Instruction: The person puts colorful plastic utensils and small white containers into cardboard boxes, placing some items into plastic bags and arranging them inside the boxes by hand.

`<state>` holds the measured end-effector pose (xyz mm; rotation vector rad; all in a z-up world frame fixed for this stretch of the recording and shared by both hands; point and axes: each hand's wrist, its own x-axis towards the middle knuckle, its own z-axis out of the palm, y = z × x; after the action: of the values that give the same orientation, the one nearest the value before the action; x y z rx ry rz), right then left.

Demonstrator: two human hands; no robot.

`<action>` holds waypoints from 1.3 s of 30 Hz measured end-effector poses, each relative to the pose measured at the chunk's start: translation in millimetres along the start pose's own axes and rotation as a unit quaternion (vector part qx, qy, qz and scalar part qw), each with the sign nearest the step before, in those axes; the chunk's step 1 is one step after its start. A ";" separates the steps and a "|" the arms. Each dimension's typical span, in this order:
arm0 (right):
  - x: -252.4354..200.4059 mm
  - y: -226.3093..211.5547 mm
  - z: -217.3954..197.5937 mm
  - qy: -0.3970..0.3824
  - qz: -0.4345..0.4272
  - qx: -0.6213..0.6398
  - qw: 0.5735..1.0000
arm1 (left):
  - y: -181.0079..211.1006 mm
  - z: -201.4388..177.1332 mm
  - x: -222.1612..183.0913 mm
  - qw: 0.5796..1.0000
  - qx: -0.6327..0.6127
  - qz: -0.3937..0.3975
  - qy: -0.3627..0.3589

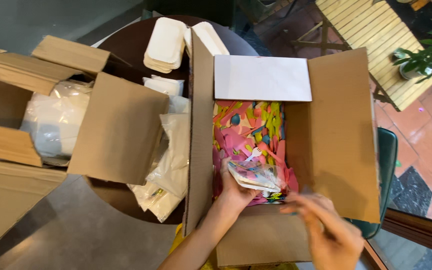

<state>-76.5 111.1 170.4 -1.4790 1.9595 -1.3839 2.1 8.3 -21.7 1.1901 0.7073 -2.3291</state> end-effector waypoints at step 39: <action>2.9 12.0 -61.2 -0.228 -0.134 -0.076 0.961 | -1.5 5.1 -0.4 0.998 -0.062 -0.007 -0.015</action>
<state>-128.6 139.0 190.5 -1.9847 1.6450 -0.8831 -1.7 6.4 -18.5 1.0971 0.8390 -2.2736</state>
